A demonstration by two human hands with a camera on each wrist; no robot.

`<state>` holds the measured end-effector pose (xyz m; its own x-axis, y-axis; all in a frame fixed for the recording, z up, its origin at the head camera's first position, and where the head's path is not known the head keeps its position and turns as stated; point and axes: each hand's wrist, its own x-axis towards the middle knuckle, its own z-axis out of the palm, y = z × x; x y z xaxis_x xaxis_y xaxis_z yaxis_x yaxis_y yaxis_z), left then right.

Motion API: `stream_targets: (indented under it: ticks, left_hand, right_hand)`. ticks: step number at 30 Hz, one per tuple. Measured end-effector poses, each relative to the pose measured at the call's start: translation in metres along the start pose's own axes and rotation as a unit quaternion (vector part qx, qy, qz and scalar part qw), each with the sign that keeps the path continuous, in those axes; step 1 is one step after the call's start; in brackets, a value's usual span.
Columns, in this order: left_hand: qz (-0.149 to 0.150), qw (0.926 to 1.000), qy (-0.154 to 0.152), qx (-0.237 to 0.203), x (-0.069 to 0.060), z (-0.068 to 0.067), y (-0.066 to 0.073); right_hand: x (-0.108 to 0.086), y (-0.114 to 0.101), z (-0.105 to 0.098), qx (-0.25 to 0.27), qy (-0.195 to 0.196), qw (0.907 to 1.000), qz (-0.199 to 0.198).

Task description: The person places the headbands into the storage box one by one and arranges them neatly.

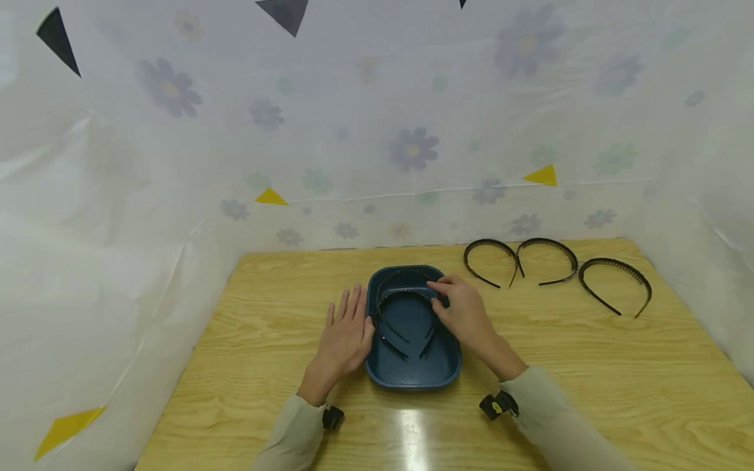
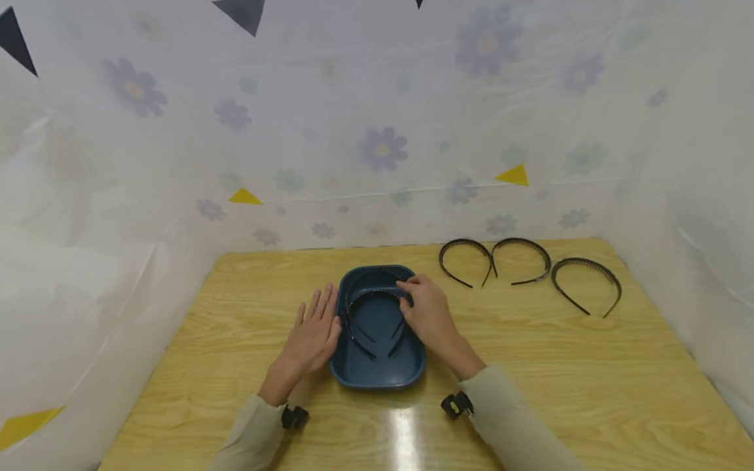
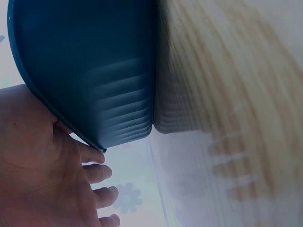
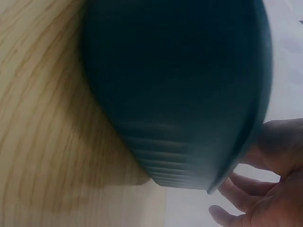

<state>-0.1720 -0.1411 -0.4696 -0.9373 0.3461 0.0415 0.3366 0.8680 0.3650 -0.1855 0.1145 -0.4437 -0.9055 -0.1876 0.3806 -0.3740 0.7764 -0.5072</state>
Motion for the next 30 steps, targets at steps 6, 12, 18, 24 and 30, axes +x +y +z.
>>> stream_targets:
  ticks: [6, 12, 18, 24, 30]
  left_hand:
    - [-0.006, 1.0, -0.007, 0.004, -0.001, 0.0, 0.001]
    - [-0.002, 1.0, -0.001, 0.001, -0.002, 0.0, 0.002]
    - [-0.002, 1.0, -0.001, 0.002, -0.002, -0.001, 0.003]
    - [-0.001, 1.0, 0.001, 0.003, -0.002, -0.002, 0.003]
    - [0.003, 0.9999, 0.01, 0.001, -0.001, -0.001, 0.001]
  right_hand:
    - [0.0, -0.003, 0.007, -0.016, -0.023, 0.9996, -0.001]
    - [-0.001, -0.005, 0.012, -0.038, -0.03, 0.9988, -0.009]
    - [-0.001, -0.004, 0.014, -0.05, -0.029, 0.9981, -0.024]
    - [-0.002, -0.004, 0.014, -0.069, -0.033, 0.9961, -0.044]
    - [-0.002, -0.004, 0.015, -0.081, -0.029, 0.9941, -0.065]
